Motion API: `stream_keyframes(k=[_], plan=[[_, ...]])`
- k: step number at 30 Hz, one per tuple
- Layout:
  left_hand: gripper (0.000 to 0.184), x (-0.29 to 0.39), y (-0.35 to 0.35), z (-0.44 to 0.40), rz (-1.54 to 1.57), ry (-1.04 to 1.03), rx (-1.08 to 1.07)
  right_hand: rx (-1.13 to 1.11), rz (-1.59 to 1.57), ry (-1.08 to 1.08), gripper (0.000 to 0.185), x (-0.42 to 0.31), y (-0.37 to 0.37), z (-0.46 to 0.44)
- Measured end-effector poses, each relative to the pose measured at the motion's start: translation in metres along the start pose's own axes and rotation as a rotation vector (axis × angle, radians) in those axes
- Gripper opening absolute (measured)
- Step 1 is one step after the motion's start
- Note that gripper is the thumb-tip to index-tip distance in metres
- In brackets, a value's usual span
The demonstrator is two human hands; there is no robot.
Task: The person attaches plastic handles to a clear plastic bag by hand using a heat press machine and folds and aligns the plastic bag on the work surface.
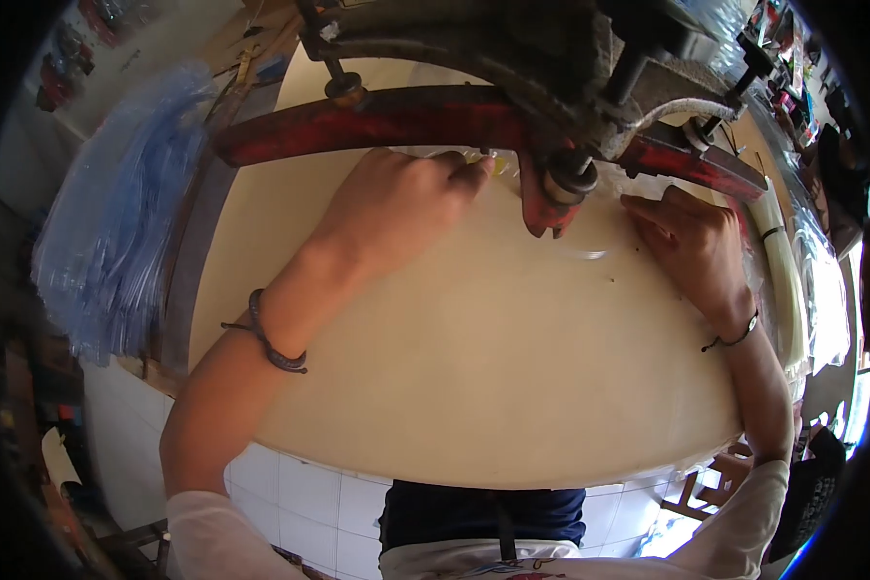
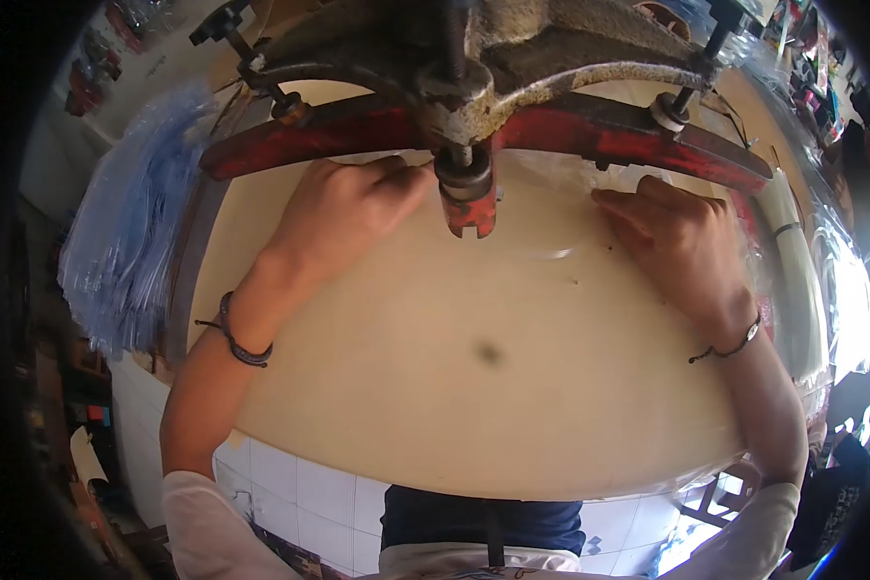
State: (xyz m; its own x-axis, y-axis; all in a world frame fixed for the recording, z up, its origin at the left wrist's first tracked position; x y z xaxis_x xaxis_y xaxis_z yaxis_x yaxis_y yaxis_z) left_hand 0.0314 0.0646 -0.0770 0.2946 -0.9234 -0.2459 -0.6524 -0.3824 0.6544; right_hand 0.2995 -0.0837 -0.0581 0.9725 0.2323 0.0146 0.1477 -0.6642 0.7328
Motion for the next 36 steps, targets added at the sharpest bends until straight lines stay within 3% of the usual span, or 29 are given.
stream_keyframes(k=[17,26,32,36], plan=[[0.025,-0.003,-0.003,0.001,-0.056,0.057,-0.176,-0.049,0.019,0.021,0.022,0.000,0.004,-0.002],[0.019,-0.004,0.005,0.000,-0.038,-0.006,-0.043,-0.001,-0.027,0.034,0.022,0.002,0.004,0.000],[0.004,-0.004,0.015,0.001,-0.040,-0.121,0.097,0.049,-0.048,0.067,0.026,0.006,0.002,0.004],[0.016,0.006,0.028,0.005,-0.121,-0.093,0.100,-0.014,-0.082,0.136,0.027,0.010,0.000,0.006]])
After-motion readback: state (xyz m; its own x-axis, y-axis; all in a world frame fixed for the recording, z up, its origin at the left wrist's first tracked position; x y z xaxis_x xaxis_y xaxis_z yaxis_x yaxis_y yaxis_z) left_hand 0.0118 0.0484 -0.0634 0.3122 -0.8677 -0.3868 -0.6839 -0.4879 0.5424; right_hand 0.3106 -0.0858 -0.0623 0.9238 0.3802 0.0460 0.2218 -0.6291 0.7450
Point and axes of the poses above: each hand's wrist, its own z-axis away from the middle knuckle, its own y-axis out of the back of the hand, x = y × z, the point moved 2 cm from there along -z, towards the middle knuckle, and after that the axes turned 12 degrees about x, right-handed, at the moved point
